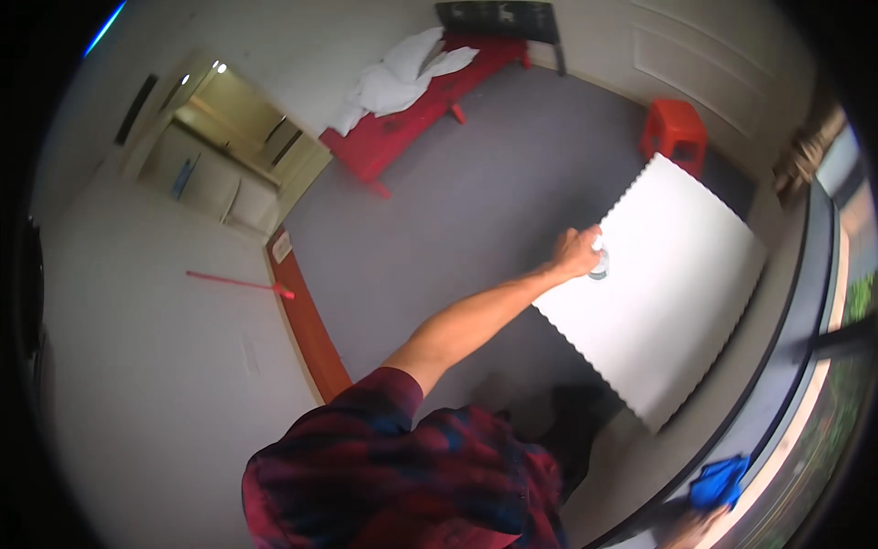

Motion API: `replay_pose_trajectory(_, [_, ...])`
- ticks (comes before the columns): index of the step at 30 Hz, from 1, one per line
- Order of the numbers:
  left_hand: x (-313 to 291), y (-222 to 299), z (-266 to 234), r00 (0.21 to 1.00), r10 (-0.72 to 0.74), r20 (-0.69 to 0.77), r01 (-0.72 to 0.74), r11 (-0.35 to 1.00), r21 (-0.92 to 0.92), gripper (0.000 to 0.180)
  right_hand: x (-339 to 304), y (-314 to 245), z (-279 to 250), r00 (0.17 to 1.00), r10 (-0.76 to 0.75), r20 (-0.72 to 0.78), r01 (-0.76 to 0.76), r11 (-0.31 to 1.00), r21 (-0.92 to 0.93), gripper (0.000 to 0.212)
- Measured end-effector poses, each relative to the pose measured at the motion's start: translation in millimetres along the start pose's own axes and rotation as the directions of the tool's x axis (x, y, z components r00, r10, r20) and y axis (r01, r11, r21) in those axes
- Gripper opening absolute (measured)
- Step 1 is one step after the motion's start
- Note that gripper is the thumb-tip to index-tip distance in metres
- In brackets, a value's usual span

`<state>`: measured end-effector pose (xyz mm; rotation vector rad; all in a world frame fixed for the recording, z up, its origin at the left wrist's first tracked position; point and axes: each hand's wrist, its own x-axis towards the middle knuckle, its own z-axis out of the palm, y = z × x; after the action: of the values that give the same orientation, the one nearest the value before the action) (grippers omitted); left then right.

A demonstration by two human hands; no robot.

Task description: The recorder uses a blue cloth to wipe a window frame, sill, and a door.

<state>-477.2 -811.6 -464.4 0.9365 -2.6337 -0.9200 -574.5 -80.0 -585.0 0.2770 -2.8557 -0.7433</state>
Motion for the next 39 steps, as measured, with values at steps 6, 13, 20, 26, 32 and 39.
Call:
replay_pose_trajectory(6, [17, -28, 20, 0.969, -0.214, -0.121, 0.22, 0.975, 0.034, 0.042, 18, -120, -133, 0.972, -0.233, 0.038, 0.233, 0.972, 0.009, 0.062])
replay_pose_trajectory(13, [93, -68, -28, 0.931, -0.244, -0.273, 0.259, 0.966, 0.02, 0.031, -70, -64, -161, 0.948, 0.011, 0.317, -0.076, 0.978, 0.195, 0.07])
replay_pose_trajectory(20, [98, -50, -49, 0.956, -0.151, -0.251, 0.229, 0.92, 0.319, 0.045, -59, -73, -201, 0.976, 0.209, 0.062, -0.214, 0.864, 0.456, 0.061])
replay_pose_trajectory(26, [64, -22, 10, 0.971, -0.146, -0.19, 0.198, 0.935, 0.296, 0.043, -64, -66, -205, 0.957, 0.255, 0.14, -0.291, 0.828, 0.479, 0.065])
replay_pose_trajectory(32, [63, 10, 46, 0.985, -0.141, -0.101, 0.16, 0.962, 0.221, 0.04, -74, -65, -196, 0.949, 0.311, 0.045, -0.294, 0.829, 0.475, 0.071])
replay_pose_trajectory(39, [95, 17, 82, 0.994, -0.107, 0.026, 0.094, 0.946, 0.31, 0.042, -68, -70, -192, 0.934, 0.356, 0.03, -0.316, 0.785, 0.533, 0.067])
